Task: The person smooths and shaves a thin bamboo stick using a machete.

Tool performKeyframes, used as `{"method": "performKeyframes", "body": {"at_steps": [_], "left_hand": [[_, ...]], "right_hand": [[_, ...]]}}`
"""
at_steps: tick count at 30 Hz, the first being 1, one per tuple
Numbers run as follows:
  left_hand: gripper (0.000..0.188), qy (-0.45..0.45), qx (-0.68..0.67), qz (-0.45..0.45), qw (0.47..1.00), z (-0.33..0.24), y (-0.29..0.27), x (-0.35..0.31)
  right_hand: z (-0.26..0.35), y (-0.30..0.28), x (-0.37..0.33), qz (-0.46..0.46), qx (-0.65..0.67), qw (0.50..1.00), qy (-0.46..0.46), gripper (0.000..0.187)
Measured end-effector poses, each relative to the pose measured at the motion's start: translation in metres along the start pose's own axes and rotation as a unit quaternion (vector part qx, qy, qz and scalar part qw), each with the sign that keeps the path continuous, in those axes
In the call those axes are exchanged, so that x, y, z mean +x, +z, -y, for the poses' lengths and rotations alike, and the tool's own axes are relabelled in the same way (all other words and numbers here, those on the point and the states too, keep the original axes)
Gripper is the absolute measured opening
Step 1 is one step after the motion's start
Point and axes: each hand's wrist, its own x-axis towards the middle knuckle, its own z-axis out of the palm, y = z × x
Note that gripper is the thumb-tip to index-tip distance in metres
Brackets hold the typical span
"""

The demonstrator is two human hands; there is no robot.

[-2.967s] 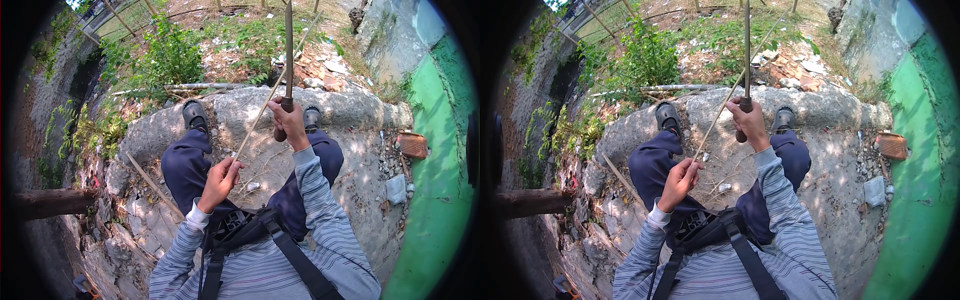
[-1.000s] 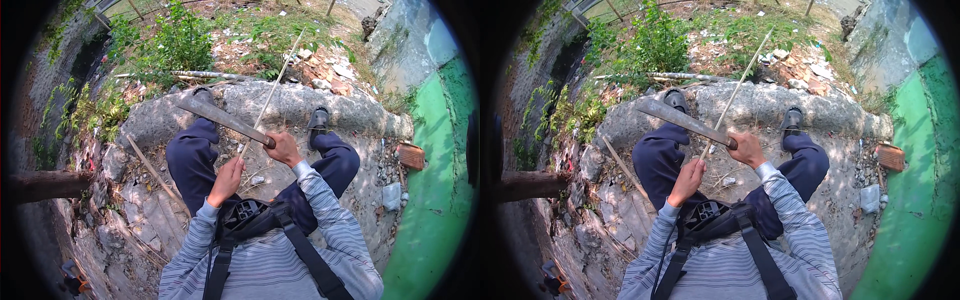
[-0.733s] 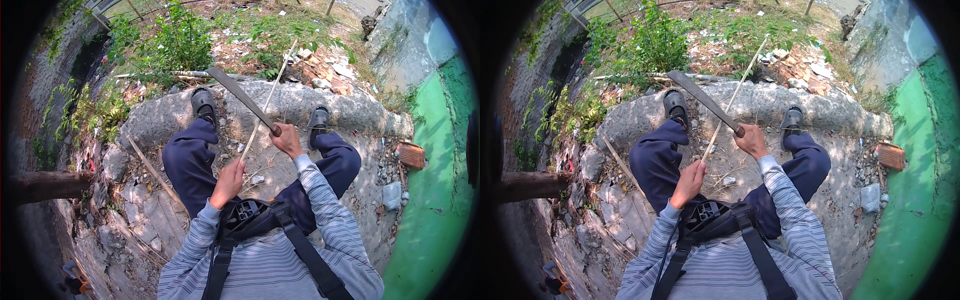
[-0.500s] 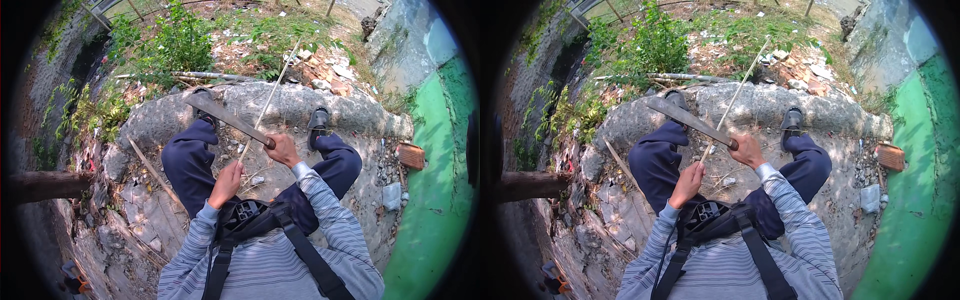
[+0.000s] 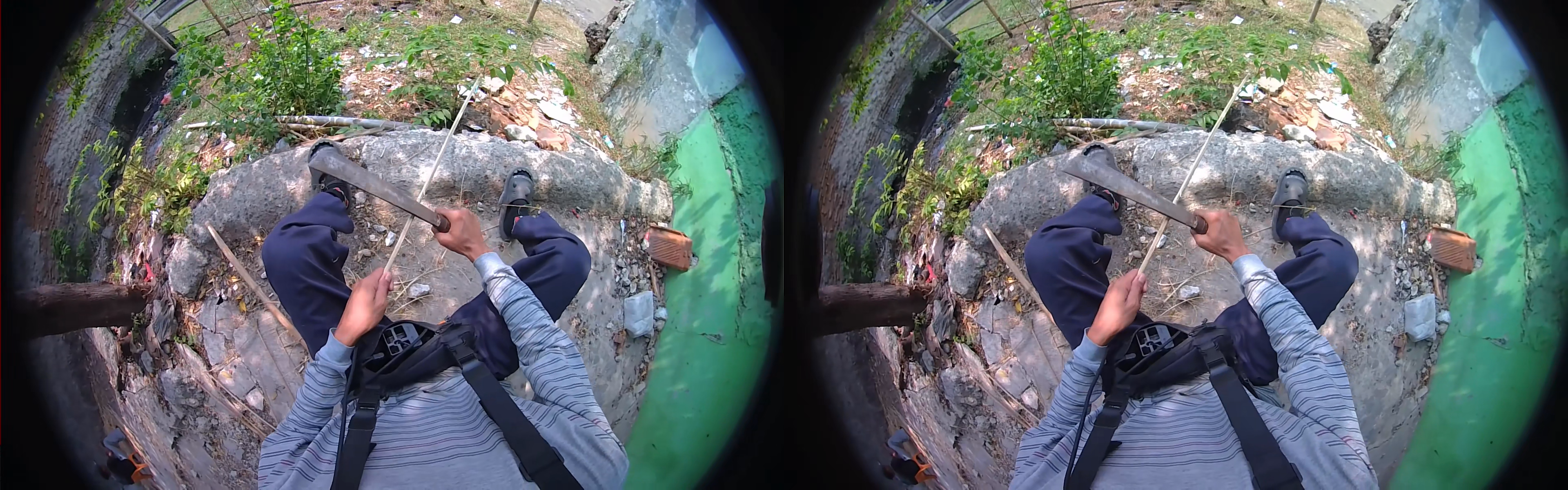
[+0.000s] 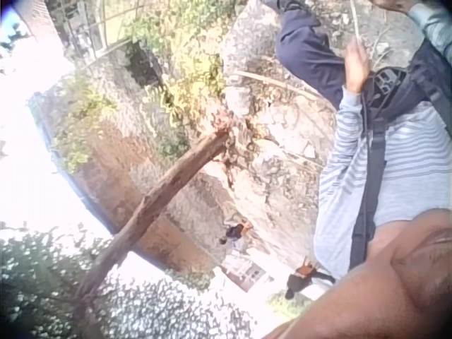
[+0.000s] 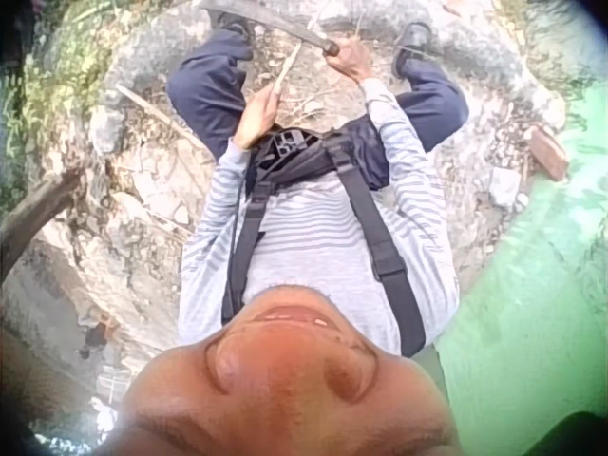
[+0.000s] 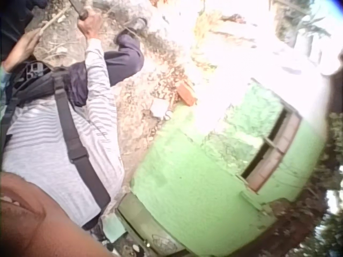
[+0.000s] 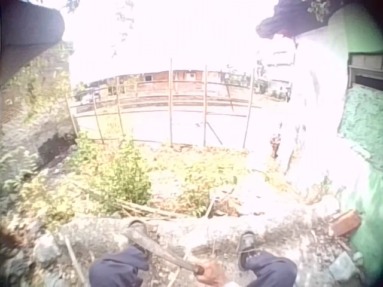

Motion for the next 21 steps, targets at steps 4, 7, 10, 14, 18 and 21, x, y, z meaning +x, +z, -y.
{"method": "performKeyframes", "body": {"at_steps": [4,7,10,14,18,21], "left_hand": [[0.028,0.011,-0.004,-0.005,1.000,-0.008,0.008,-0.002],[0.028,0.002,0.000,-0.003,1.000,0.001,0.000,-0.003],[0.029,-0.014,0.012,0.009,1.000,0.000,-0.004,-0.002],[0.031,0.009,0.011,0.009,1.000,-0.012,-0.004,-0.002],[0.032,-0.018,0.029,0.027,0.999,-0.017,-0.011,-0.001],[0.033,0.024,0.033,-0.003,0.999,0.000,-0.014,0.000]], "right_hand": [[-0.029,-0.003,0.012,-0.040,0.017,0.997,0.057,0.021],[-0.015,0.000,0.008,-0.009,0.032,0.999,0.041,0.021],[-0.004,0.010,-0.008,-0.002,0.063,0.998,-0.012,0.021],[-0.017,0.003,0.003,0.017,-0.016,0.999,-0.033,0.018],[-0.025,0.009,0.000,0.006,-0.054,0.997,-0.060,0.016],[-0.008,0.016,-0.002,0.000,-0.039,0.998,-0.042,0.018]]}}
